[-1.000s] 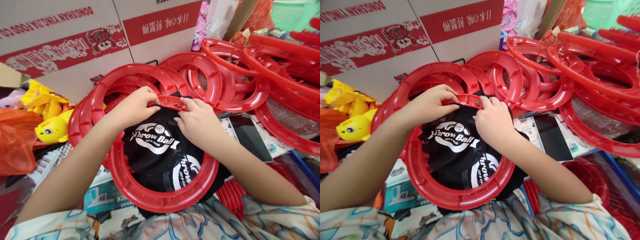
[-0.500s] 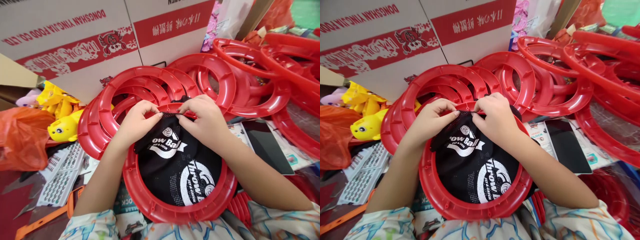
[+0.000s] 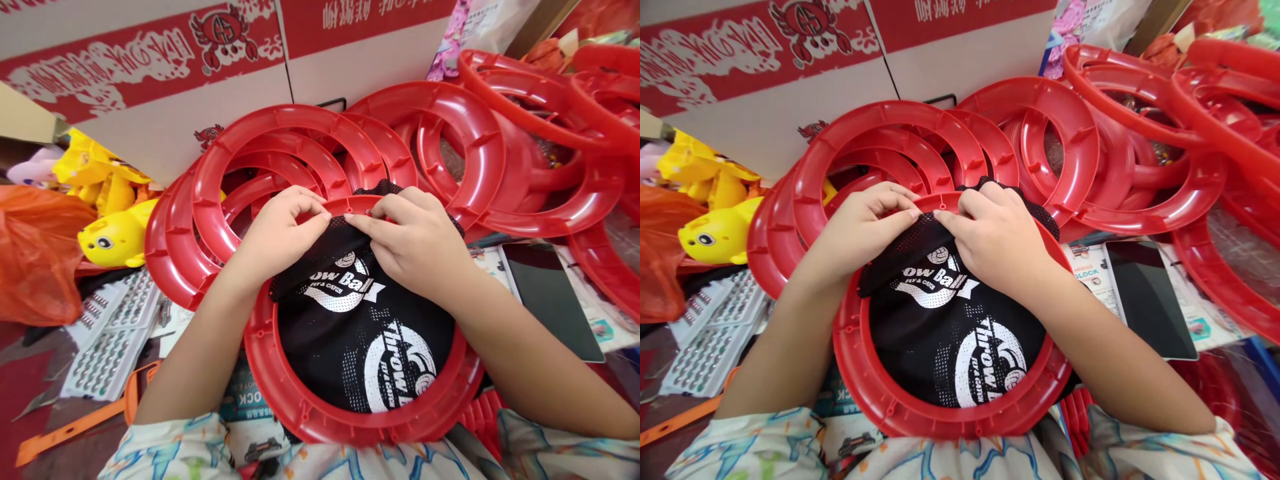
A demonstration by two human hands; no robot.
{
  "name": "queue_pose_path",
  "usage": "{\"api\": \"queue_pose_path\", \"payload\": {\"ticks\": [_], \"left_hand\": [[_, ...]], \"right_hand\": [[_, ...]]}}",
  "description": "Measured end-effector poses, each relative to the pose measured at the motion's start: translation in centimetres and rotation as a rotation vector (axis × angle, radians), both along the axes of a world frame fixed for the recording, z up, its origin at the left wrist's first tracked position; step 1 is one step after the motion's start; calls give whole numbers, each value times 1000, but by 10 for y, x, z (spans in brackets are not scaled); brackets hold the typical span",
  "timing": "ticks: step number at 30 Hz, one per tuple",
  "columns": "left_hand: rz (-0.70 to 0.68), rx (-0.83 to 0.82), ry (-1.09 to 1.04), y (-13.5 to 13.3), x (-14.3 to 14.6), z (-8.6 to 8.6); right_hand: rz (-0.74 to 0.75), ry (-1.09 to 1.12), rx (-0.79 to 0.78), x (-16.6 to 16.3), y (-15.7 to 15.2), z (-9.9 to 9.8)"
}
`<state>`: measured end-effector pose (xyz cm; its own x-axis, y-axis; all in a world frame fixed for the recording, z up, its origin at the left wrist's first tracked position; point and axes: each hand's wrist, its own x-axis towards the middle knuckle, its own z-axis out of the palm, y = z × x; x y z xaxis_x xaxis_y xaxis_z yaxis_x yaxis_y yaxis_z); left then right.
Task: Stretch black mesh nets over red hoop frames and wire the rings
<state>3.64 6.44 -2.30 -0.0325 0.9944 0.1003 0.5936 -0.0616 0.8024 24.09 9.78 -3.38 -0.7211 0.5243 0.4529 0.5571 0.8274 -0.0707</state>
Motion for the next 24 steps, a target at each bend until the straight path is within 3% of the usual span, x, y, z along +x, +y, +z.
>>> {"api": "queue_pose_path", "payload": {"ticks": [9, 24], "left_hand": [[-14, -72, -28, 1, -2, 0], [-64, 78, 118, 1, 0, -4]], "right_hand": [[-23, -64, -50, 0, 0, 1], [-40, -86, -47, -1, 0, 1]]}}
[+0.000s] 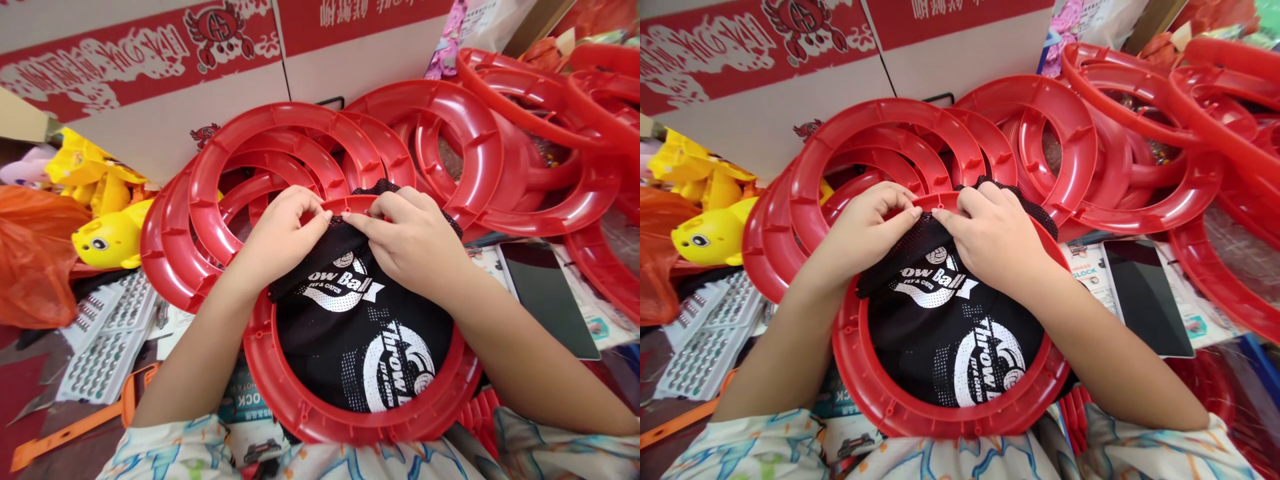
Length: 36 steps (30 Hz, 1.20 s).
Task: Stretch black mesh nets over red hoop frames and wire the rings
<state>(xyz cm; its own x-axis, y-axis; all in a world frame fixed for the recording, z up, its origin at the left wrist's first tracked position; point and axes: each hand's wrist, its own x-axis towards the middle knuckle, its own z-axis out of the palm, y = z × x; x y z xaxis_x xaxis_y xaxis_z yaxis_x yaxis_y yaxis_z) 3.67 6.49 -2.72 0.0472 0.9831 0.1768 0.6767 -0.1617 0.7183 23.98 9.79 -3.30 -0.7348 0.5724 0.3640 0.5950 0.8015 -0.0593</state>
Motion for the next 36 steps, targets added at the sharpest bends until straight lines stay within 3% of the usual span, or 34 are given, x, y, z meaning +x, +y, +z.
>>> {"api": "queue_pose_path", "payload": {"ticks": [11, 25, 30, 36], "left_hand": [[-14, 35, 25, 0, 0, -3], [59, -4, 128, 1, 5, -3], [14, 41, 116, 0, 4, -3], [-178, 250, 104, -7, 6, -1]], "right_hand": [[4, 8, 2, 0, 1, 0], [-99, -178, 103, -6, -9, 4], [-44, 134, -51, 2, -7, 7], [-210, 393, -280, 6, -8, 14]]}}
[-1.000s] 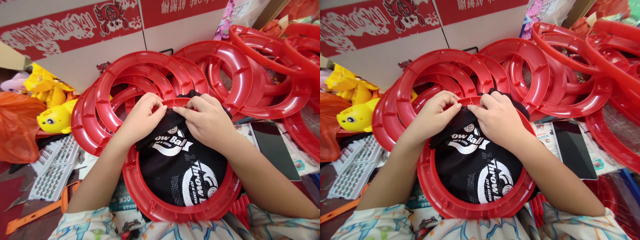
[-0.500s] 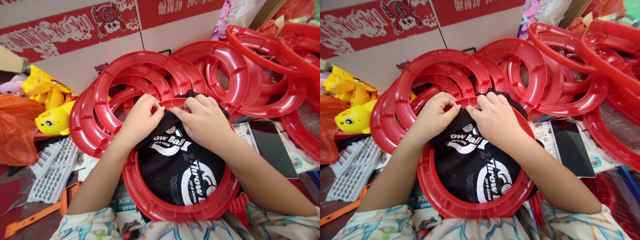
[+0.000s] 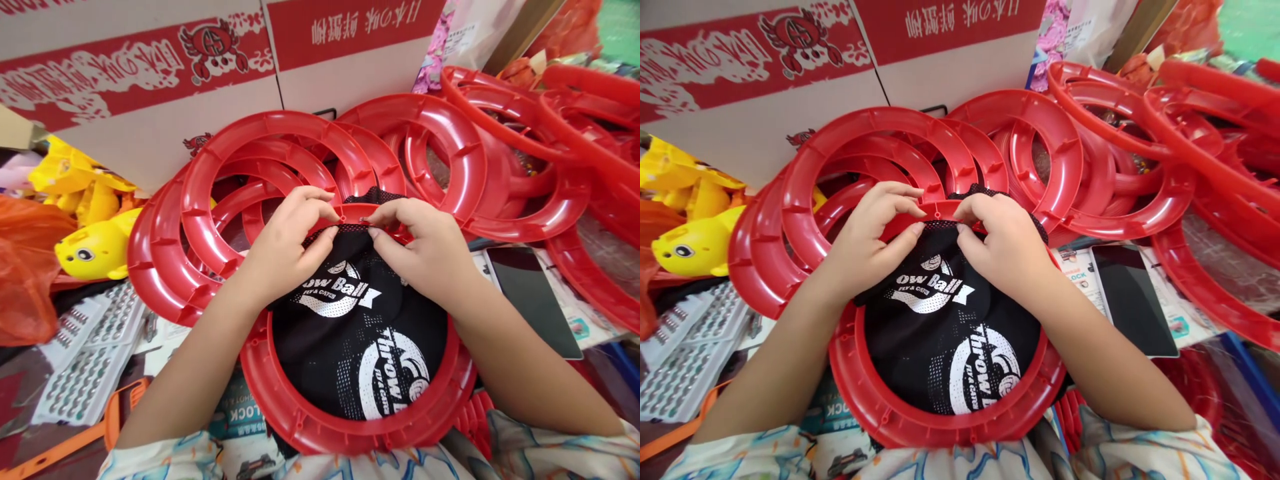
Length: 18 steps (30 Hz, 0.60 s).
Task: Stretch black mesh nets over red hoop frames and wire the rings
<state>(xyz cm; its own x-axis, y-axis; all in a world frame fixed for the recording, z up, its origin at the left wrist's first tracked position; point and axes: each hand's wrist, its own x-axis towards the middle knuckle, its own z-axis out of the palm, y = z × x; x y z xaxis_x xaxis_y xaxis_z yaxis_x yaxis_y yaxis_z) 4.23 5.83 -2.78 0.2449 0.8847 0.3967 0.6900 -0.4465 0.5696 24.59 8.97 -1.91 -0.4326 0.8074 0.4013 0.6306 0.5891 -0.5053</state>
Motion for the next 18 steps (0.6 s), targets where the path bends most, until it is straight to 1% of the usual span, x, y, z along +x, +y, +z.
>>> {"api": "queue_pose_path", "payload": {"ticks": [2, 5, 8, 15, 18], "left_hand": [[-79, 47, 29, -1, 0, 0], [-140, 95, 102, 1, -1, -2], [-155, 118, 150, 2, -1, -4], [-168, 84, 157, 3, -1, -8], [-168, 98, 167, 3, -1, -8]], "right_hand": [[-6, 29, -21, 0, 1, -1], [54, 20, 54, 1, 4, -5], [113, -3, 125, 3, 7, -8], [130, -30, 220, 4, 9, -11], [130, -33, 241, 4, 9, -12]]}}
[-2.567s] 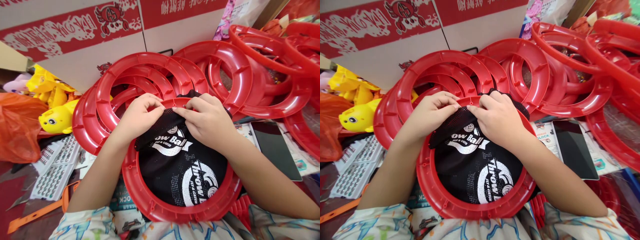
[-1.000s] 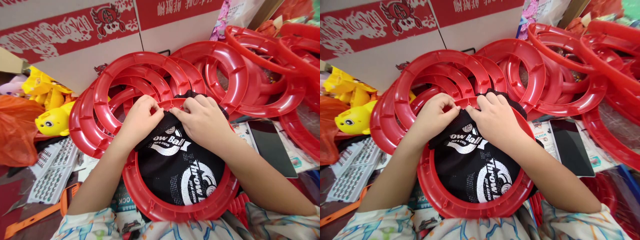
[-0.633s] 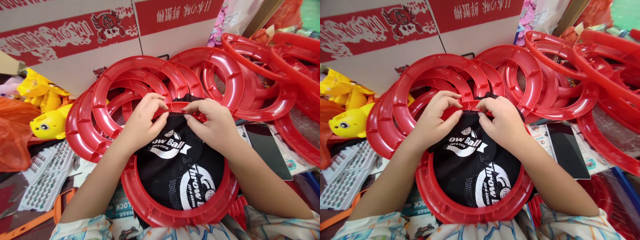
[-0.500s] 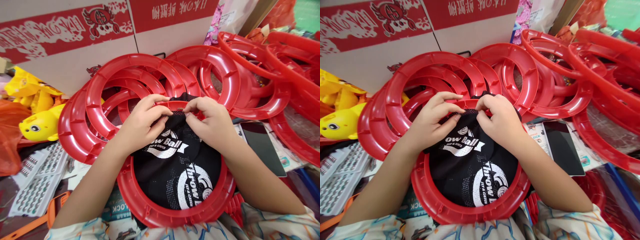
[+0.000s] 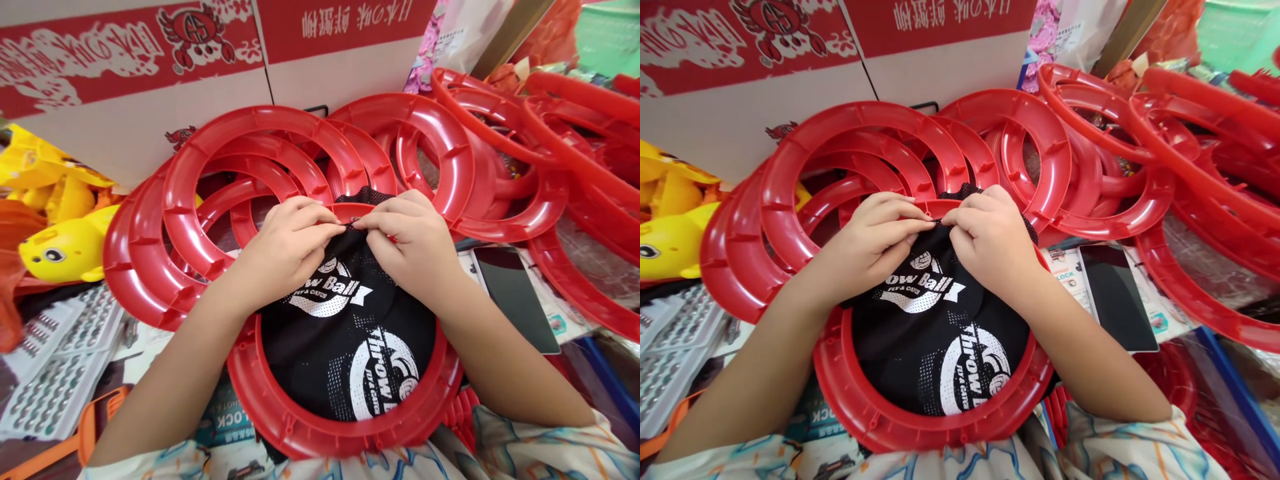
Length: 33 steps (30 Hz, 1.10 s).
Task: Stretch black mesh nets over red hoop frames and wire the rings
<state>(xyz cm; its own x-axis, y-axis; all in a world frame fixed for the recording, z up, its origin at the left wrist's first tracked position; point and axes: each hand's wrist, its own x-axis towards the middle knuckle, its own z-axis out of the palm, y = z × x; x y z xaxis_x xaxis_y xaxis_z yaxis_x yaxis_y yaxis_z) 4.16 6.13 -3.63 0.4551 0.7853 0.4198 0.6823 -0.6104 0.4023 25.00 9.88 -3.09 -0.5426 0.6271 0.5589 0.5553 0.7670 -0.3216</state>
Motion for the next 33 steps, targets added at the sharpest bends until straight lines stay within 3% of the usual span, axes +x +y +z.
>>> {"api": "queue_pose_path", "payload": {"ticks": [8, 22, 25, 29, 33], "left_hand": [[1, 14, 5, -1, -1, 0], [83, -66, 158, -4, 3, 3], [110, -71, 179, -4, 4, 4], [90, -113, 171, -5, 4, 6], [70, -137, 162, -4, 3, 7]], "right_hand": [[-24, -28, 30, 0, 1, -2], [-59, -268, 150, 1, -2, 1], [-99, -163, 37, 2, -6, 6], [-314, 51, -310, 3, -12, 16], [-333, 156, -545, 1, -11, 21]]}}
